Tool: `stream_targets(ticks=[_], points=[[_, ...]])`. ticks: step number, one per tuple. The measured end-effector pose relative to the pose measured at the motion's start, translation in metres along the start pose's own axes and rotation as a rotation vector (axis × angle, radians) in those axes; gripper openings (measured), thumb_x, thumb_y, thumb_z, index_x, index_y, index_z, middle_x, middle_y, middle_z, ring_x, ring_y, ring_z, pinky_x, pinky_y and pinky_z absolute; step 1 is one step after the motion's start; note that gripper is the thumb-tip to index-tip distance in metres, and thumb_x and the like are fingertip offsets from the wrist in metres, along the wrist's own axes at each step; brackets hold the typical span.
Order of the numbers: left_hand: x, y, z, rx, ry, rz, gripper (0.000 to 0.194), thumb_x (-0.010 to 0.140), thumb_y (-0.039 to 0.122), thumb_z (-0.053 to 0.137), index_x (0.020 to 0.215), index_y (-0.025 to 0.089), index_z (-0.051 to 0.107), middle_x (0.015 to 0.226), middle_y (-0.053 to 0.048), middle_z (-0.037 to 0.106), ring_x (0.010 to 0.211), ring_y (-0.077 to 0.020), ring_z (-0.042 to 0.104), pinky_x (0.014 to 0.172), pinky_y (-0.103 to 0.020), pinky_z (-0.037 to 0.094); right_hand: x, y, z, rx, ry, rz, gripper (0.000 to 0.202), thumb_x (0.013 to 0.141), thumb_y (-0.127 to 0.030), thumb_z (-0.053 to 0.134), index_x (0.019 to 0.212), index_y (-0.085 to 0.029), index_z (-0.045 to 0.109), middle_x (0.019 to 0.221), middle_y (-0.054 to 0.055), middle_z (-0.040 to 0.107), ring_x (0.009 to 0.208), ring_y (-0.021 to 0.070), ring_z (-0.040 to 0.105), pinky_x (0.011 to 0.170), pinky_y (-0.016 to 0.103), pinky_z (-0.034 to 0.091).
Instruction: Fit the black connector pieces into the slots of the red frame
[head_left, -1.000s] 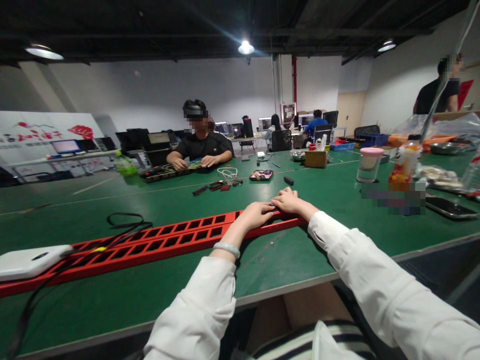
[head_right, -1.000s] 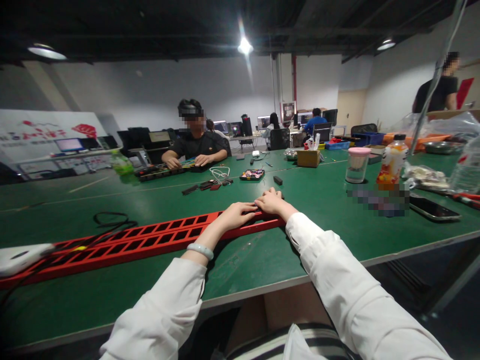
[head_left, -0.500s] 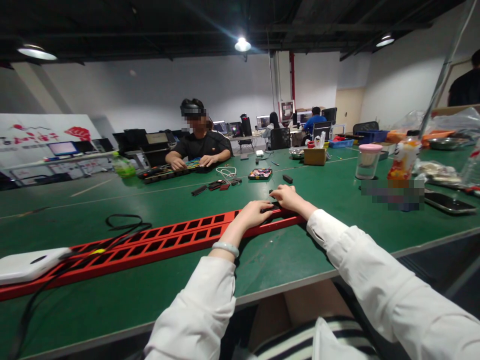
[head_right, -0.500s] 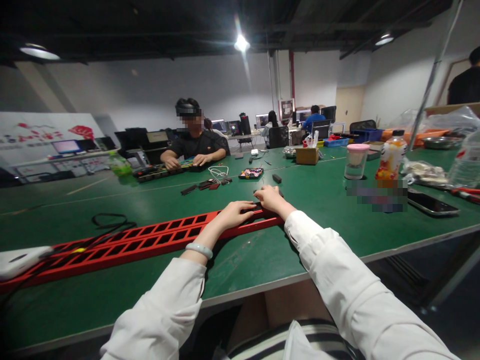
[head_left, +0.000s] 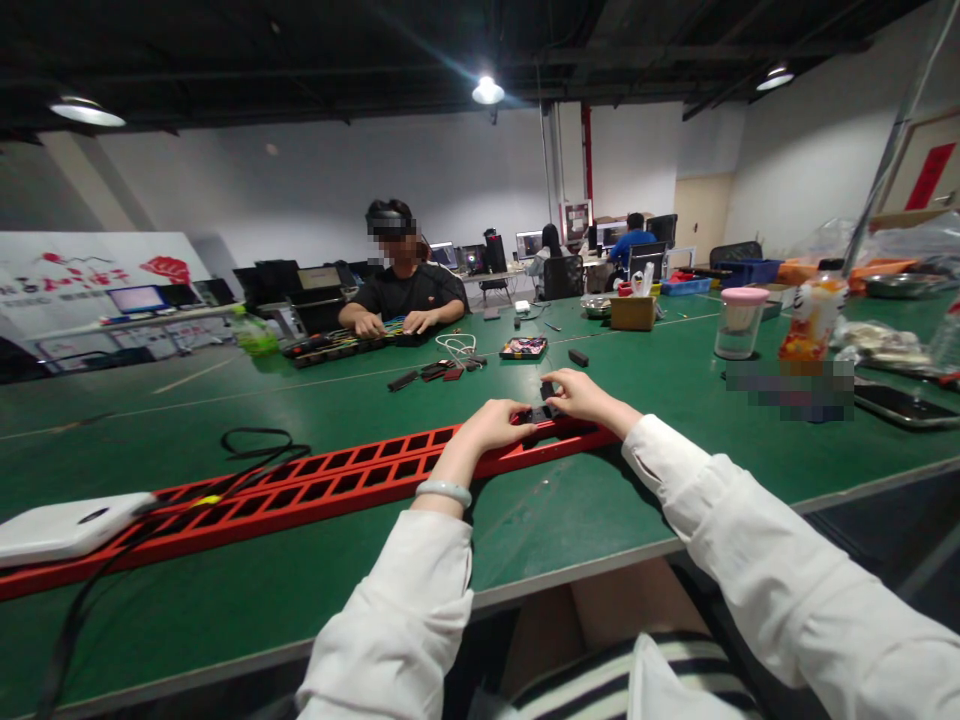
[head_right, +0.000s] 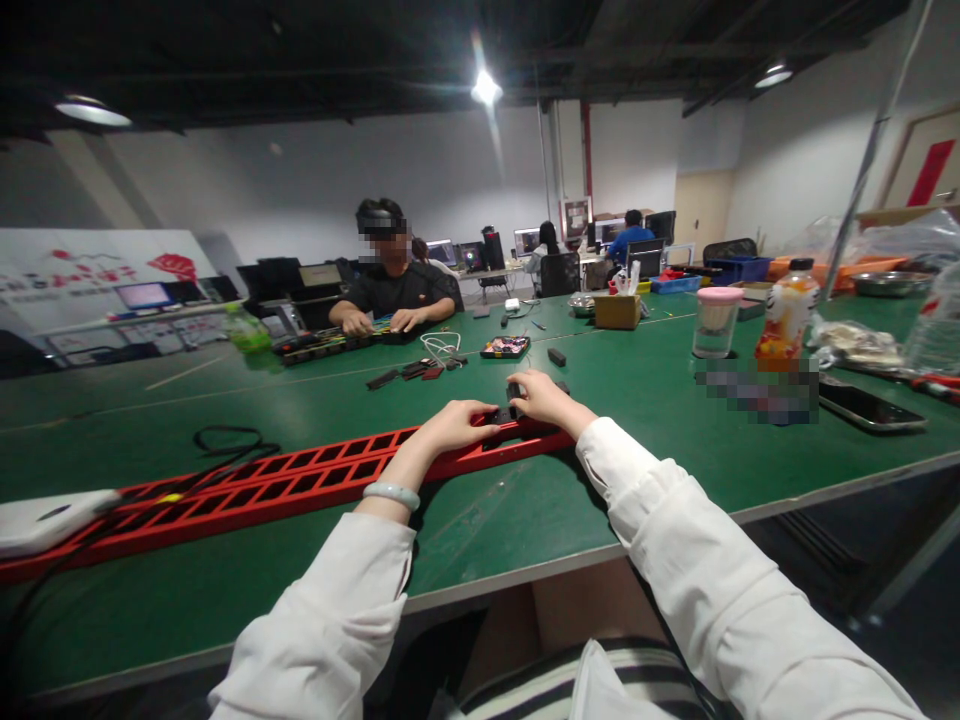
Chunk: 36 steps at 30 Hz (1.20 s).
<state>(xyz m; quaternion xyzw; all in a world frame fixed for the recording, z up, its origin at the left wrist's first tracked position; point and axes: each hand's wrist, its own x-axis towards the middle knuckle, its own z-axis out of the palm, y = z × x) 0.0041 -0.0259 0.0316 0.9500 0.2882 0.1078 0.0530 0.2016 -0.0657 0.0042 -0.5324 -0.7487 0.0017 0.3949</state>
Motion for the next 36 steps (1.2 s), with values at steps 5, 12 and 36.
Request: stream_targets(ticks=[5, 12, 36], points=[[-0.003, -0.004, -0.005, -0.051, -0.035, -0.051, 0.051, 0.069, 0.047, 0.055, 0.111, 0.018, 0.059, 0.105, -0.005, 0.064, 0.091, -0.0224, 0.058, 0.076, -0.024, 0.042, -0.002, -0.014, -0.004, -0.022, -0.093, -0.089, 0.041, 0.069, -0.017, 0.059, 0.110, -0.009, 0.059, 0.089, 0.009, 0.059, 0.070, 0.0123, 0.052, 0.068, 0.024, 0.041], [-0.005, -0.001, -0.008, -0.063, -0.054, -0.076, 0.041, 0.069, 0.045, 0.053, 0.096, 0.017, 0.066, 0.089, -0.004, 0.068, 0.079, -0.0219, 0.060, 0.068, -0.023, 0.042, -0.007, -0.036, -0.012, 0.017, -0.215, -0.131, 0.047, 0.065, -0.028, 0.066, 0.107, -0.010, 0.060, 0.073, 0.003, 0.058, 0.062, 0.0104, 0.049, 0.057, 0.020, 0.036], [-0.005, -0.006, -0.014, -0.156, -0.167, -0.017, 0.043, 0.074, 0.046, 0.048, 0.104, 0.018, 0.061, 0.103, -0.003, 0.064, 0.086, -0.0200, 0.058, 0.071, -0.021, 0.040, -0.010, -0.047, -0.014, -0.022, -0.369, -0.262, 0.037, 0.068, -0.044, 0.063, 0.089, -0.013, 0.068, 0.075, 0.004, 0.053, 0.061, 0.0098, 0.046, 0.055, 0.019, 0.034]])
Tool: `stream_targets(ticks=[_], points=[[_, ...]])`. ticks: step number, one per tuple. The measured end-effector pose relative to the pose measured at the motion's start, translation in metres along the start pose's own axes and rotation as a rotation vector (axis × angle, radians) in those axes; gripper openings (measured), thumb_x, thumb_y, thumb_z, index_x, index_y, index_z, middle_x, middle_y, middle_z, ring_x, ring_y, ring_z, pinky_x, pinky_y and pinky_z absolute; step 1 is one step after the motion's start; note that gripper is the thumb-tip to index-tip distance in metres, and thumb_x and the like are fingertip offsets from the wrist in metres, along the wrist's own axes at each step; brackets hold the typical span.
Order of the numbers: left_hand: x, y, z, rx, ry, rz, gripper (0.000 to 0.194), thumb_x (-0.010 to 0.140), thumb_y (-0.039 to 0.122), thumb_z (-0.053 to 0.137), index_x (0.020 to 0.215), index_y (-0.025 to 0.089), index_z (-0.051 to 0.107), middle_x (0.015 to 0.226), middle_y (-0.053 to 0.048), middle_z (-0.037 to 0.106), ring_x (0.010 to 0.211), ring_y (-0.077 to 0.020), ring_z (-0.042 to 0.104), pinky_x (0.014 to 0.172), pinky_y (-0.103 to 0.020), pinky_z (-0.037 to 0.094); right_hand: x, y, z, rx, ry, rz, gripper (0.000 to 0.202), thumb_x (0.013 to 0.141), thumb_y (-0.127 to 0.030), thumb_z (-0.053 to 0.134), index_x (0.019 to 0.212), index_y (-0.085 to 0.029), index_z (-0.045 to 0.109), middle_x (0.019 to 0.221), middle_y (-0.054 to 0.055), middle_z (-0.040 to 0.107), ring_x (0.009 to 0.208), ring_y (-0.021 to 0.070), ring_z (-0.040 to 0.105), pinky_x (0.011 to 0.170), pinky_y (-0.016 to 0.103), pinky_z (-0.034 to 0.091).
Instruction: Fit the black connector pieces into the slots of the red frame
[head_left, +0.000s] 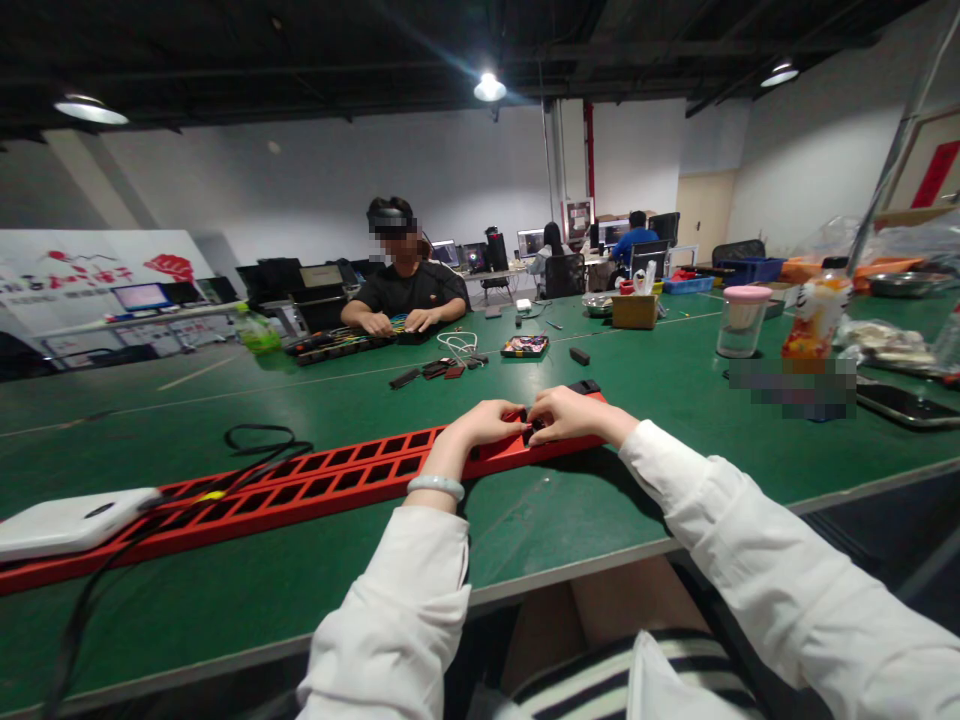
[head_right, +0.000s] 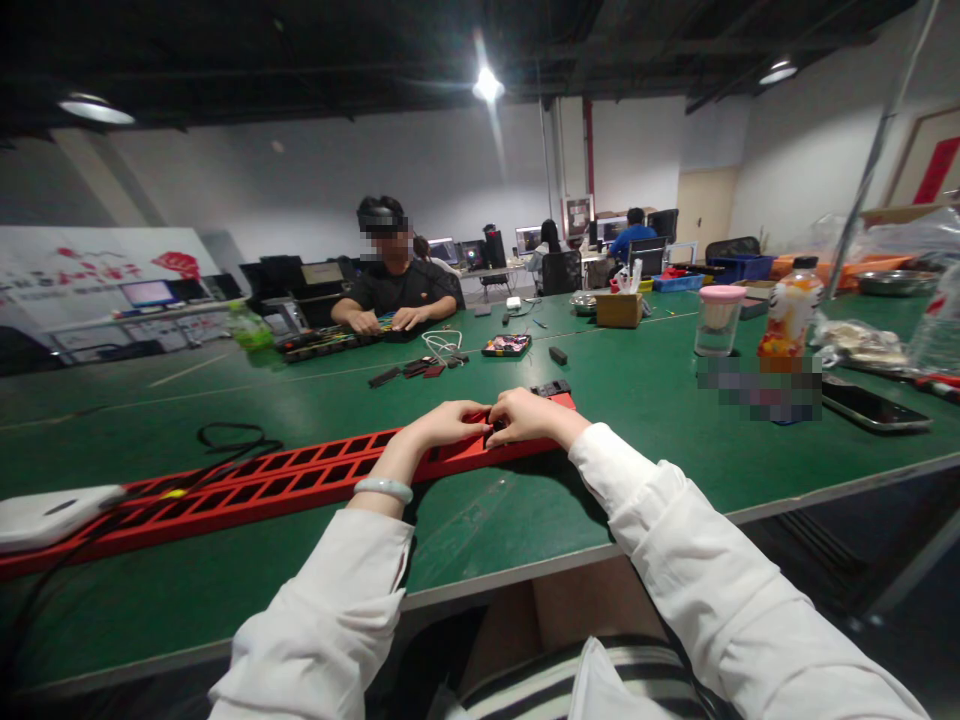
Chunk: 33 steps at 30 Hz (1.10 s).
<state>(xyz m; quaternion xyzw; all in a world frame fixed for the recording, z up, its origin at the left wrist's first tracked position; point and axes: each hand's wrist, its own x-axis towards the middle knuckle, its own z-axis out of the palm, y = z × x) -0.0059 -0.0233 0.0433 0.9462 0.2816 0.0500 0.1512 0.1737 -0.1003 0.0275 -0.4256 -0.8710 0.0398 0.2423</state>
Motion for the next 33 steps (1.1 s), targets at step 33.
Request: stream_targets(ticks=[33], points=[[0.004, -0.008, 0.005, 0.019, -0.012, 0.026, 0.041, 0.073, 0.044, 0.048, 0.103, 0.019, 0.061, 0.103, -0.003, 0.064, 0.086, -0.0204, 0.059, 0.072, -0.021, 0.041, 0.001, -0.004, -0.002, -0.081, -0.071, -0.064, 0.035, 0.075, -0.041, 0.057, 0.096, -0.014, 0.068, 0.078, 0.009, 0.062, 0.066, 0.0142, 0.052, 0.060, 0.022, 0.036]])
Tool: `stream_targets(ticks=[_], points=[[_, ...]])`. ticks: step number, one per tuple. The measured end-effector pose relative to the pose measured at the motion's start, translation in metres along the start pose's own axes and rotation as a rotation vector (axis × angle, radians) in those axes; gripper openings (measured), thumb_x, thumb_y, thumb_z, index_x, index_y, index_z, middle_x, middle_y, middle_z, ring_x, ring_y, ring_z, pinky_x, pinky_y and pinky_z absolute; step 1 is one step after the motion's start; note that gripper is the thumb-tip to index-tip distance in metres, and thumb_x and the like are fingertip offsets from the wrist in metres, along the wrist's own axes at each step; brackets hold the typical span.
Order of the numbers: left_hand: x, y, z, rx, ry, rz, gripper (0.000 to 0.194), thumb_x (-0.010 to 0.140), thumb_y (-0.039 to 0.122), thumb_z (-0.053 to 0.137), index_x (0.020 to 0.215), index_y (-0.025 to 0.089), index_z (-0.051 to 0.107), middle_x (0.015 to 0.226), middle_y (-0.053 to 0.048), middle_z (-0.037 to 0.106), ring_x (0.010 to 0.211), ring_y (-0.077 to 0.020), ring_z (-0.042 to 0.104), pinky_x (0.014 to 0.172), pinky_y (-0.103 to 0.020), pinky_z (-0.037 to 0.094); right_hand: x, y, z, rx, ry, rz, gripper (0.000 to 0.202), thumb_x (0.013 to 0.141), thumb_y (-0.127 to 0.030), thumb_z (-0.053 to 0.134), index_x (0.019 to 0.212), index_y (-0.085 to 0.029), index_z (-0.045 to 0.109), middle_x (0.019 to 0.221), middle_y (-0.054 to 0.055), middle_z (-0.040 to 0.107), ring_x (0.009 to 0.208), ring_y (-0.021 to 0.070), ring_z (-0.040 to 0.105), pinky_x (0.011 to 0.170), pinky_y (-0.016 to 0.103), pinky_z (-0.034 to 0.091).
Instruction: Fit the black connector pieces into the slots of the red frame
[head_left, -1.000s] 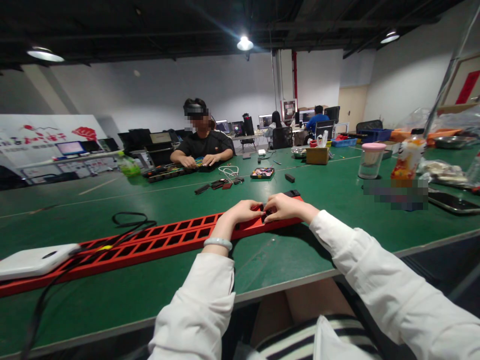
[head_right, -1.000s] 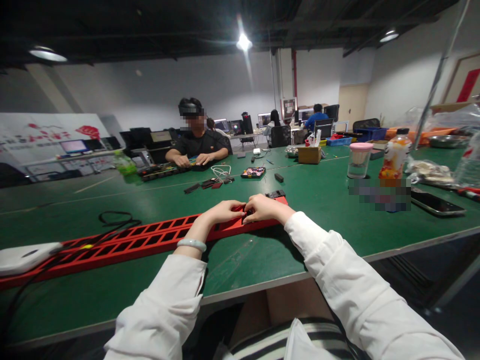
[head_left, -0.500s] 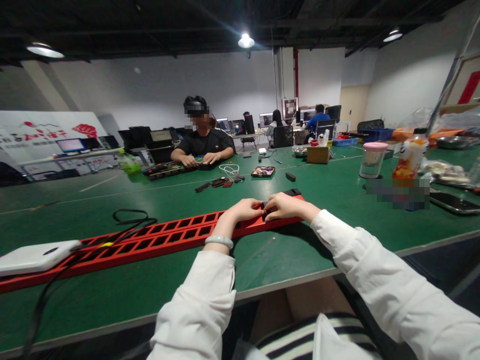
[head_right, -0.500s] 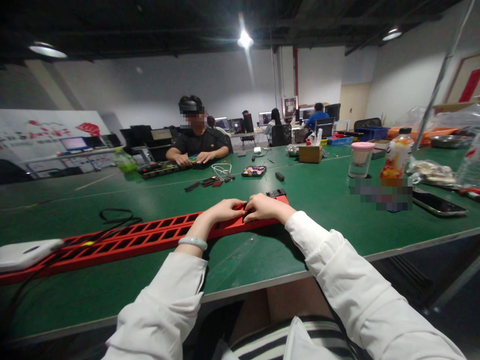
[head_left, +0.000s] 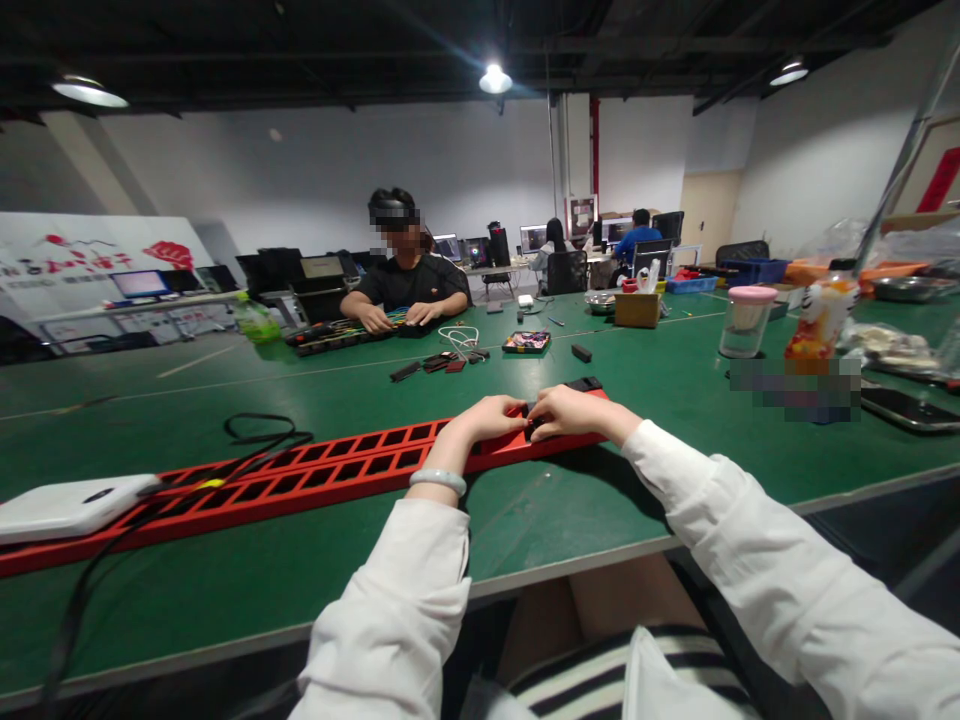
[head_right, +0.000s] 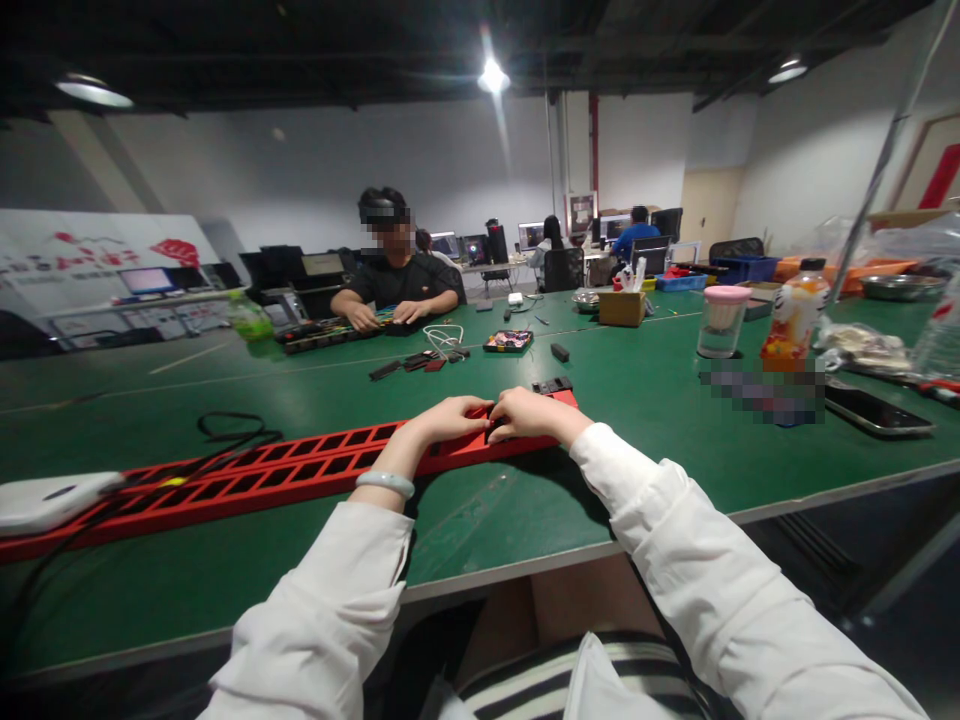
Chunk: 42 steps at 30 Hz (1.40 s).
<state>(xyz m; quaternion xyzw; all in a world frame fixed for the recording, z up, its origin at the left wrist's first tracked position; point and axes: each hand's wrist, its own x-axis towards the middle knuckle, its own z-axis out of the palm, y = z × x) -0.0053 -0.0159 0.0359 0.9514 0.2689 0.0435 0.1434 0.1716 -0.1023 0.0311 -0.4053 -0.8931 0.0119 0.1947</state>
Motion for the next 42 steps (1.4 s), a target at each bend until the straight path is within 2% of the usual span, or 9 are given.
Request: stream_targets(ticks=[10, 16, 22, 27, 36, 42], points=[[0.001, -0.001, 0.002, -0.019, 0.016, -0.056, 0.048, 0.071, 0.045, 0.050, 0.111, 0.018, 0.058, 0.112, -0.005, 0.060, 0.095, -0.0221, 0.057, 0.079, -0.023, 0.041, -0.001, 0.000, 0.000, -0.025, -0.034, 0.046, 0.040, 0.070, -0.039, 0.060, 0.101, -0.015, 0.066, 0.079, 0.009, 0.063, 0.063, 0.0143, 0.052, 0.056, 0.021, 0.036], [0.002, -0.003, 0.003, -0.019, -0.014, -0.048, 0.045, 0.072, 0.043, 0.049, 0.108, 0.019, 0.059, 0.107, -0.003, 0.062, 0.090, -0.0206, 0.058, 0.078, -0.022, 0.041, 0.000, 0.004, 0.001, 0.106, -0.065, 0.146, 0.041, 0.067, -0.038, 0.064, 0.101, -0.016, 0.066, 0.075, 0.004, 0.063, 0.062, 0.0121, 0.052, 0.056, 0.019, 0.036], [0.003, -0.005, 0.003, 0.008, -0.004, -0.043, 0.051, 0.073, 0.044, 0.048, 0.115, 0.017, 0.055, 0.118, -0.005, 0.056, 0.099, -0.0218, 0.055, 0.082, -0.022, 0.039, 0.001, 0.012, 0.006, 0.209, -0.028, 0.163, 0.043, 0.063, -0.039, 0.067, 0.098, -0.015, 0.067, 0.073, 0.003, 0.061, 0.063, 0.0124, 0.051, 0.054, 0.019, 0.035], [0.004, -0.006, 0.003, 0.001, -0.008, -0.025, 0.049, 0.073, 0.043, 0.048, 0.114, 0.017, 0.056, 0.116, -0.005, 0.057, 0.099, -0.0221, 0.055, 0.082, -0.022, 0.039, 0.002, 0.014, 0.009, 0.222, -0.004, 0.165, 0.042, 0.061, -0.038, 0.068, 0.097, -0.015, 0.067, 0.071, 0.002, 0.060, 0.063, 0.0124, 0.050, 0.053, 0.019, 0.034], [0.005, -0.007, 0.001, -0.054, -0.026, -0.020, 0.048, 0.073, 0.044, 0.049, 0.112, 0.018, 0.057, 0.112, -0.004, 0.060, 0.092, -0.0214, 0.057, 0.080, -0.024, 0.040, 0.004, 0.010, 0.003, 0.181, -0.038, 0.188, 0.042, 0.060, -0.038, 0.068, 0.096, -0.015, 0.068, 0.072, 0.002, 0.062, 0.059, 0.0103, 0.048, 0.051, 0.019, 0.032], [0.003, -0.002, 0.000, -0.069, -0.045, -0.032, 0.046, 0.072, 0.043, 0.049, 0.110, 0.017, 0.058, 0.109, -0.004, 0.061, 0.091, -0.0216, 0.057, 0.080, -0.025, 0.040, 0.003, 0.008, 0.002, 0.198, -0.050, 0.214, 0.041, 0.064, -0.041, 0.065, 0.096, -0.015, 0.068, 0.076, 0.003, 0.064, 0.060, 0.0102, 0.050, 0.052, 0.019, 0.032]])
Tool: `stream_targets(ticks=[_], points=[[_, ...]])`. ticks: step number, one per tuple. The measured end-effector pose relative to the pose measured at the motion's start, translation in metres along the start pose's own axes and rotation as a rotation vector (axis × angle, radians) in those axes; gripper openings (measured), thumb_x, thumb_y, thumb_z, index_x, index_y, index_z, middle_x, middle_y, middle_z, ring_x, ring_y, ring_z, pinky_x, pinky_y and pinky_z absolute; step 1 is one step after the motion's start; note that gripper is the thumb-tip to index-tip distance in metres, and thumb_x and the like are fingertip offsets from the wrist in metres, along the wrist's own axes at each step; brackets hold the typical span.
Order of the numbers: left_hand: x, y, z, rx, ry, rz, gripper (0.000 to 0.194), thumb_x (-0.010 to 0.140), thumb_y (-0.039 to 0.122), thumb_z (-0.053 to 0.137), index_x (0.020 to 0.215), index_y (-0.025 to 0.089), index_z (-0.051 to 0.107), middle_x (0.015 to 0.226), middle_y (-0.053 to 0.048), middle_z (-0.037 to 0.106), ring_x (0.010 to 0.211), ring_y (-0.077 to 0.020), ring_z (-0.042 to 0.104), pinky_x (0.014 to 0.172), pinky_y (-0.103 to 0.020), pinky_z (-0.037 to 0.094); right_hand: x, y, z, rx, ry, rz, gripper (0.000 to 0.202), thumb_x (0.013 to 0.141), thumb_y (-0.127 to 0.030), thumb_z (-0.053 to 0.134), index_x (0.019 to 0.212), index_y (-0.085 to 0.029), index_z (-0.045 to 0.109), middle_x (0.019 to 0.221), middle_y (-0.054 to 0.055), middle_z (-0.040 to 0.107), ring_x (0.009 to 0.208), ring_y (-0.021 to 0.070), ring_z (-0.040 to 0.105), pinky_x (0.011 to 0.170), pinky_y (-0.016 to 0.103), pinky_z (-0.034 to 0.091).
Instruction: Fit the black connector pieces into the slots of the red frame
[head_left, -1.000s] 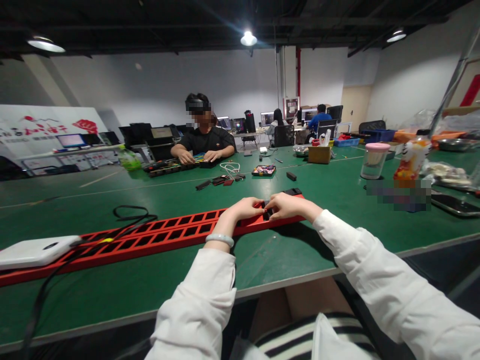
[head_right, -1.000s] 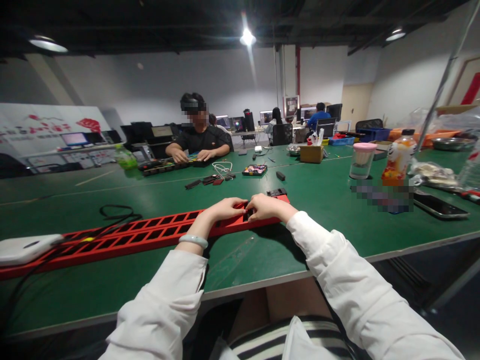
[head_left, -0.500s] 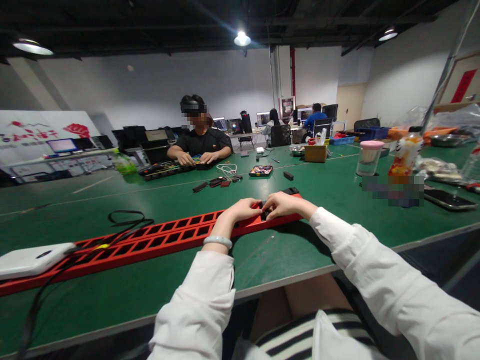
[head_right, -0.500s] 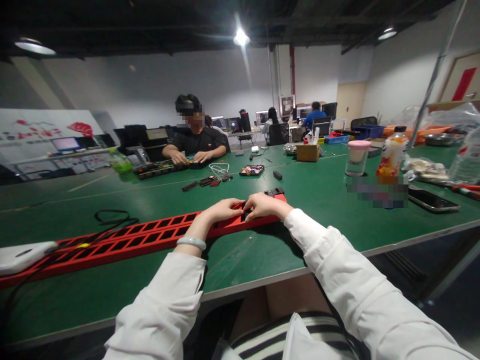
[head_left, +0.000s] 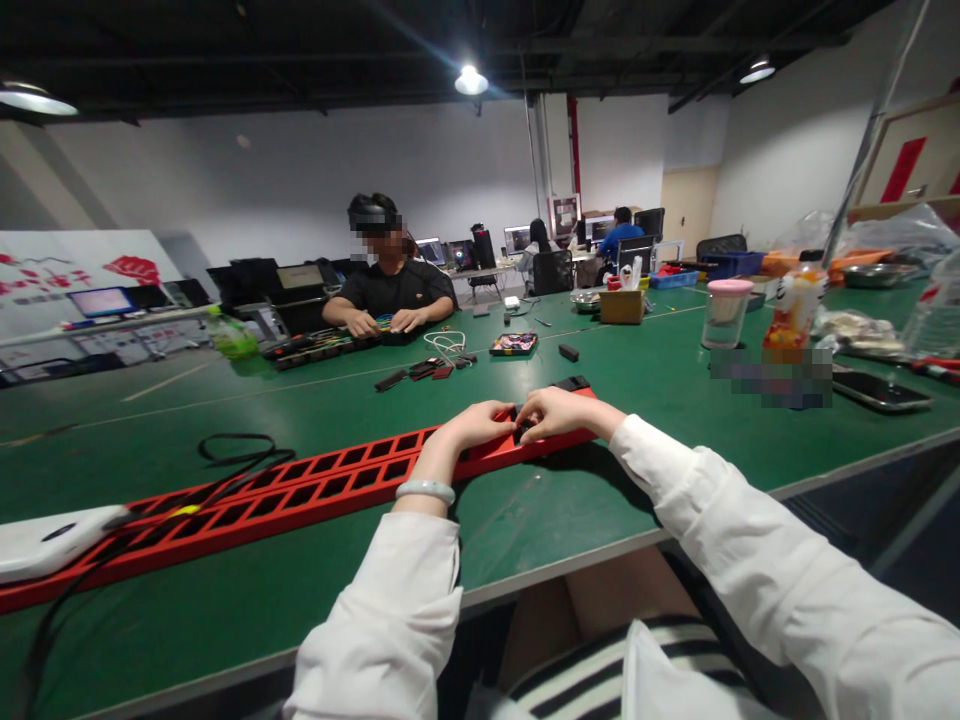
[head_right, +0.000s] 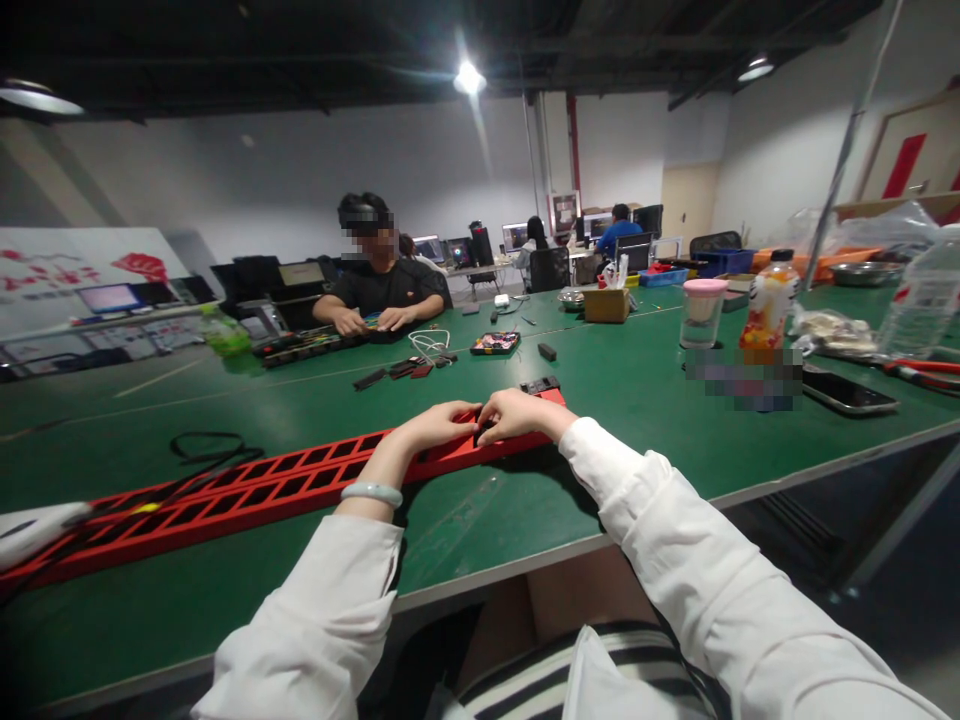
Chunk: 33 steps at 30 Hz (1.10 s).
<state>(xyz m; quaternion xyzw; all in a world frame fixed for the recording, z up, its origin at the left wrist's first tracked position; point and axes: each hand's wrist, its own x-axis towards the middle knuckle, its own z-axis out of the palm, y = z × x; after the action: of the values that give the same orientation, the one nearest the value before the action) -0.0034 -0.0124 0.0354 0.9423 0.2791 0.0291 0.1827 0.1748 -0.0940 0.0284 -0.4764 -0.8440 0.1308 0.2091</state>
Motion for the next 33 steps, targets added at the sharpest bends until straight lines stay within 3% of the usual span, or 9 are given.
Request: stream_targets(ticks=[11, 21, 33], points=[[-0.001, 0.002, 0.001, -0.023, 0.007, 0.037, 0.045, 0.073, 0.044, 0.048, 0.109, 0.018, 0.058, 0.110, -0.004, 0.061, 0.093, -0.0206, 0.057, 0.082, -0.024, 0.040, 0.002, 0.007, 0.003, 0.115, 0.003, 0.018, 0.046, 0.062, -0.038, 0.067, 0.100, -0.012, 0.064, 0.085, 0.005, 0.064, 0.068, 0.0126, 0.053, 0.057, 0.020, 0.036], [-0.002, 0.001, 0.003, -0.093, 0.049, -0.122, 0.056, 0.066, 0.044, 0.056, 0.115, 0.017, 0.055, 0.115, -0.003, 0.059, 0.107, -0.0259, 0.050, 0.090, -0.028, 0.036, 0.001, 0.007, 0.003, 0.092, 0.001, 0.023, 0.038, 0.062, -0.036, 0.068, 0.091, -0.011, 0.066, 0.077, 0.002, 0.060, 0.066, 0.0114, 0.050, 0.056, 0.020, 0.033], [0.003, -0.011, 0.008, -0.116, 0.026, -0.018, 0.061, 0.071, 0.047, 0.052, 0.123, 0.014, 0.048, 0.125, -0.006, 0.050, 0.109, -0.0227, 0.049, 0.093, -0.026, 0.034, 0.002, 0.006, 0.004, 0.058, -0.043, 0.033, 0.037, 0.063, -0.037, 0.068, 0.088, -0.011, 0.066, 0.072, 0.001, 0.059, 0.064, 0.0116, 0.050, 0.055, 0.020, 0.033]])
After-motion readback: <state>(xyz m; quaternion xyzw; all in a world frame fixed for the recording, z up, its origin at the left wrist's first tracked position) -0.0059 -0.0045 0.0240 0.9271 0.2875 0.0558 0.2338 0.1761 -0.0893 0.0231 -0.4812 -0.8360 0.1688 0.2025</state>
